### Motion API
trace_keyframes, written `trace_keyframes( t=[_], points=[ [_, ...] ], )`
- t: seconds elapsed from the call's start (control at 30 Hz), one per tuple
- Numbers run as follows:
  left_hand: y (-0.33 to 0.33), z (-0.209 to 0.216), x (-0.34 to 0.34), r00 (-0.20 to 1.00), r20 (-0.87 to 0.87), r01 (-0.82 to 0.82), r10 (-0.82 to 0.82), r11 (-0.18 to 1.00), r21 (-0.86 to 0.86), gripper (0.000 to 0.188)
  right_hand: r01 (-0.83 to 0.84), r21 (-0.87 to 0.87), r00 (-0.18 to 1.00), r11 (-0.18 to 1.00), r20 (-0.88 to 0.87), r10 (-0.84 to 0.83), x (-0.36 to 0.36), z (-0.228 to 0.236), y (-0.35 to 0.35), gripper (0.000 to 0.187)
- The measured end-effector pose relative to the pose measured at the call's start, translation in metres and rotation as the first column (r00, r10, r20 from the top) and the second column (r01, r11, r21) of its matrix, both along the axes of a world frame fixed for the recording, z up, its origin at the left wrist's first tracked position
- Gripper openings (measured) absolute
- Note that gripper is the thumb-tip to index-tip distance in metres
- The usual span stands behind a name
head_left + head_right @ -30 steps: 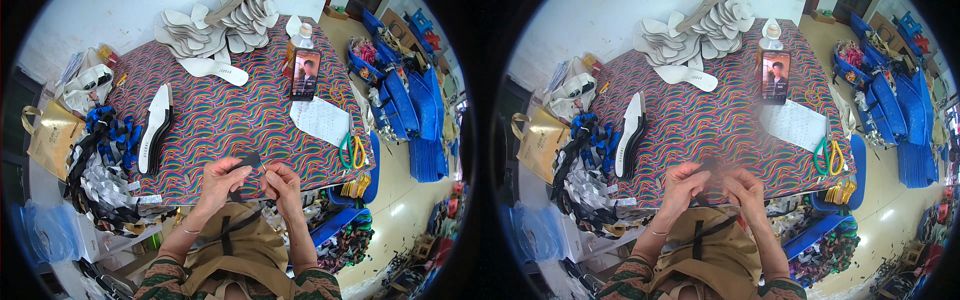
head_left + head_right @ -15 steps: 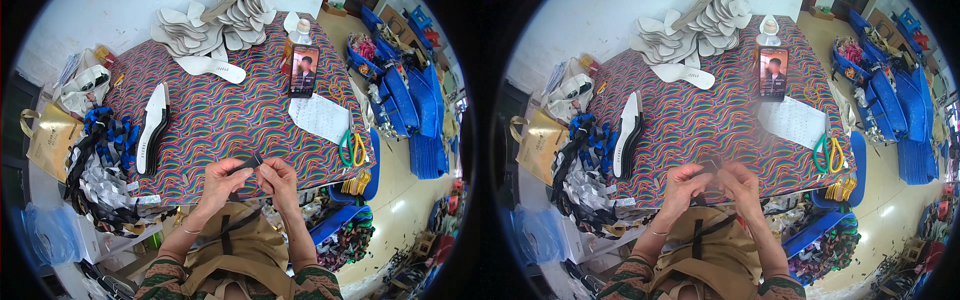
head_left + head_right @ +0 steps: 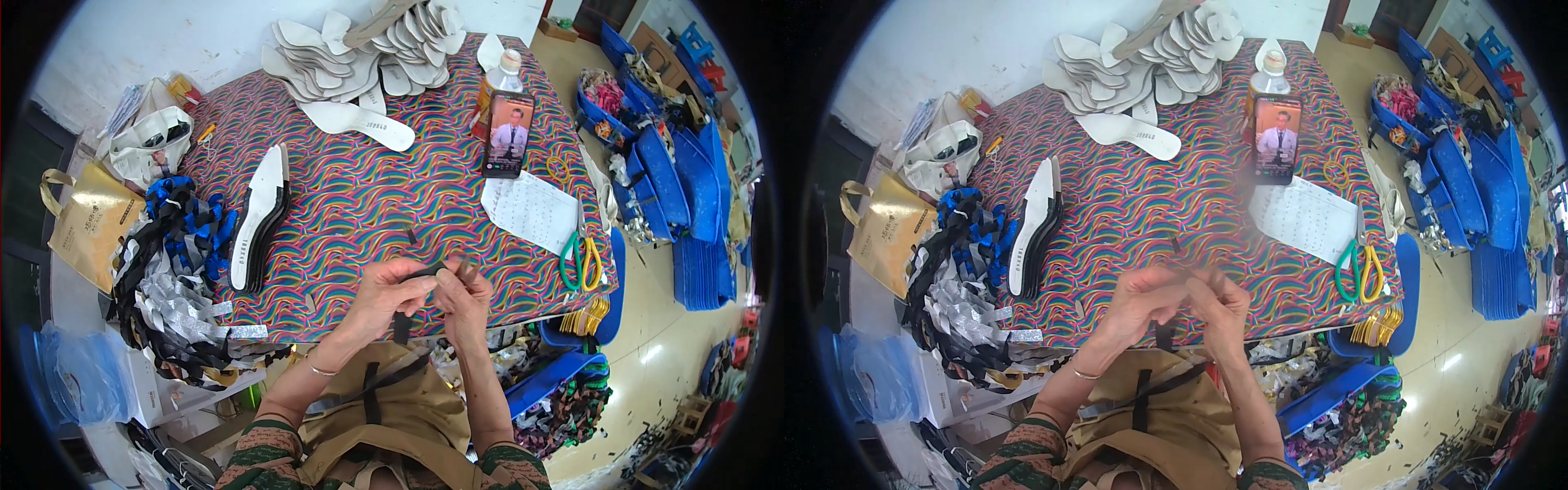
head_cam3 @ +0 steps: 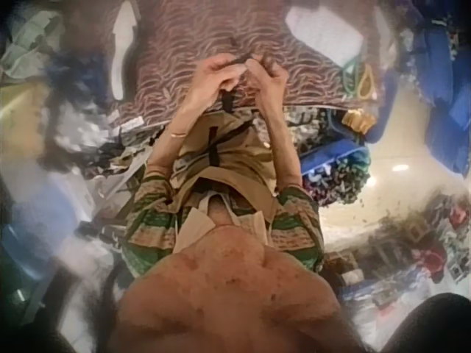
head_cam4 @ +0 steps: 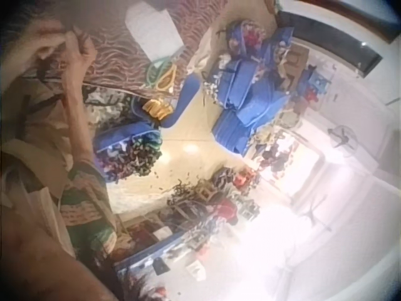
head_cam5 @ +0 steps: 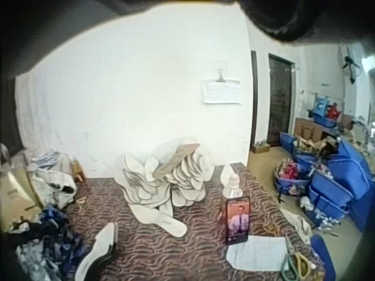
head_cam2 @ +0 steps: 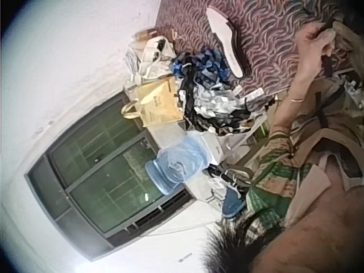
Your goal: The person attaches black elastic straps to white shoe insoles. They pick up an insole, align a strap along the edge, and press it into place. The process is repeated for multiple insoles, which are then stacked on the table.
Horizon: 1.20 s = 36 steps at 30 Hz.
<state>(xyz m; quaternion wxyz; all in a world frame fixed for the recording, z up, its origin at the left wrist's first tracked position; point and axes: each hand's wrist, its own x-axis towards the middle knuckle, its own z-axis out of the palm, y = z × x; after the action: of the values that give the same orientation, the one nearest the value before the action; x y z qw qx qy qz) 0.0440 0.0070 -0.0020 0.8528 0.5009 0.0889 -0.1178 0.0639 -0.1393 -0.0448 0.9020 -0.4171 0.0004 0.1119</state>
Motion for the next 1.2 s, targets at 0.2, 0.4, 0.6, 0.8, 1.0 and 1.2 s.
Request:
trace_keyframes(
  t=[0.2, 0.4, 0.6, 0.8, 1.0, 1.2],
  points=[
    [0.033, -0.010, 0.071, 0.975, -0.033, -0.219, 0.218, 0.975, -0.040, 0.028, 0.053, 0.142, 0.997, 0.988, 0.054, -0.062, 0.027, 0.007, -0.021, 0.012],
    [0.108, -0.062, 0.199, 0.902, -0.012, -0.429, 0.431, 0.895, -0.120, 0.039, 0.056, -0.075, 0.996, 0.996, -0.062, -0.060, 0.032, -0.019, -0.026, 0.011],
    [0.103, -0.060, 0.242, 0.760, -0.031, -0.650, 0.649, 0.759, -0.045, 0.030, -0.005, -0.143, 0.998, 0.990, -0.063, -0.004, 0.033, -0.015, -0.025, 0.009],
    [0.088, -0.058, 0.163, 0.944, -0.082, -0.329, 0.319, 0.928, -0.177, 0.038, 0.102, -0.080, 0.991, 0.992, -0.076, -0.108, 0.034, -0.010, -0.026, 0.010],
    [0.068, -0.032, 0.053, 0.998, 0.006, 0.049, -0.057, 0.892, 0.449, 0.042, -0.066, -0.209, 0.998, 0.976, -0.038, 0.059, 0.053, 0.002, -0.013, 0.009],
    [0.104, 0.014, 0.083, 0.950, 0.293, -0.237, -0.109, 0.363, 0.901, 0.040, -0.212, -0.413, 0.966, 0.886, 0.048, 0.254, 0.099, 0.000, 0.012, 0.013]
  ],
)
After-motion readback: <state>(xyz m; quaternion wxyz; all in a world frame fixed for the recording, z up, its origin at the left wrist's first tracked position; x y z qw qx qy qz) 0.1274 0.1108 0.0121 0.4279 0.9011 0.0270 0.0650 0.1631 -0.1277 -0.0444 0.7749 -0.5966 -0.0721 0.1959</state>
